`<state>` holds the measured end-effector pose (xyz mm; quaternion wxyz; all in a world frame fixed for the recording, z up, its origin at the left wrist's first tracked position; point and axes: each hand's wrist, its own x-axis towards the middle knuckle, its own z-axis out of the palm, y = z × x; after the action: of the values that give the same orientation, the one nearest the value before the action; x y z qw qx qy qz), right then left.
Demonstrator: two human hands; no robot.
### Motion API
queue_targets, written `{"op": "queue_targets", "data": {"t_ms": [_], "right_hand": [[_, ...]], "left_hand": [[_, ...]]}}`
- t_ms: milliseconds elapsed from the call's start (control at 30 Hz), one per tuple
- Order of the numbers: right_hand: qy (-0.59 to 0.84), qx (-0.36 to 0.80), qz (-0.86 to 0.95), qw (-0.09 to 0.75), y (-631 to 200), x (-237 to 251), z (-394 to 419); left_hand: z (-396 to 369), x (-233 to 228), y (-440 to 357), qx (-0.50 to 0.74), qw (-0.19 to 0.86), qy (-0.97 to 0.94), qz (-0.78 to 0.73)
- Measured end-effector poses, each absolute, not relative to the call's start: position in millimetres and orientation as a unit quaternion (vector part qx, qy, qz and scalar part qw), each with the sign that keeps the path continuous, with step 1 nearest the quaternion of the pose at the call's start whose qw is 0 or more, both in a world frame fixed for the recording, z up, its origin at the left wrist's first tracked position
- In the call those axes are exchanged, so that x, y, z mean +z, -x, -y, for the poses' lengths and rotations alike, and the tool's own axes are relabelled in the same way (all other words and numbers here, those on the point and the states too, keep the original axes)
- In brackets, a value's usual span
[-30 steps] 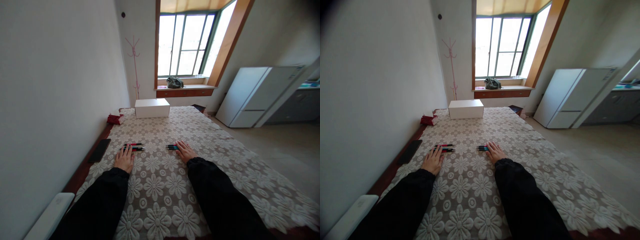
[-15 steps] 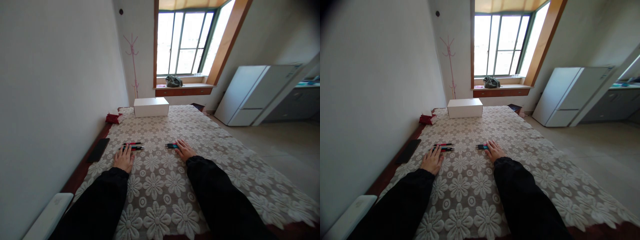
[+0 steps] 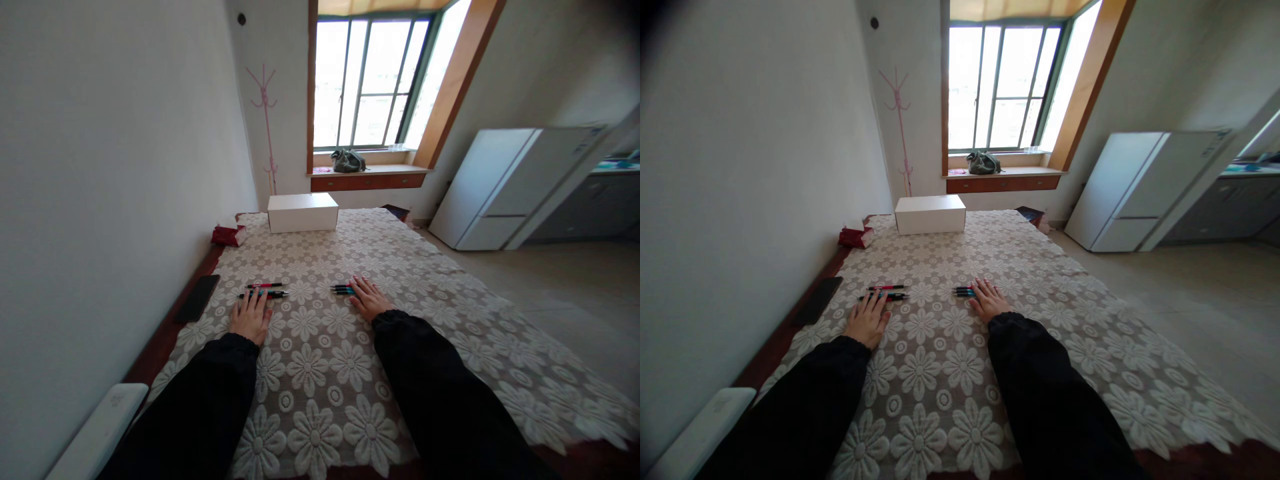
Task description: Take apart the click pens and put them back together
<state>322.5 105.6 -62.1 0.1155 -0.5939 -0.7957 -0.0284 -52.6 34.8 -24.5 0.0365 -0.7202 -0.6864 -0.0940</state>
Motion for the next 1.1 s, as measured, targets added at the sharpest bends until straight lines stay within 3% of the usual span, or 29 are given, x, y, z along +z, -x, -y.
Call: {"op": "queue_targets", "data": {"t_ms": [667,1100], "right_hand": [[0.611,-0.038,0.783,0.111,-324,-60,-106],[0.5,-0.126,0.822,0.241,-312,-29,-90]], "left_hand": [[-36,-25,54,-0.137,0.001,0.73,0.67],[-41,-8,59,-0.255,0.045,0.731,0.632]]}}
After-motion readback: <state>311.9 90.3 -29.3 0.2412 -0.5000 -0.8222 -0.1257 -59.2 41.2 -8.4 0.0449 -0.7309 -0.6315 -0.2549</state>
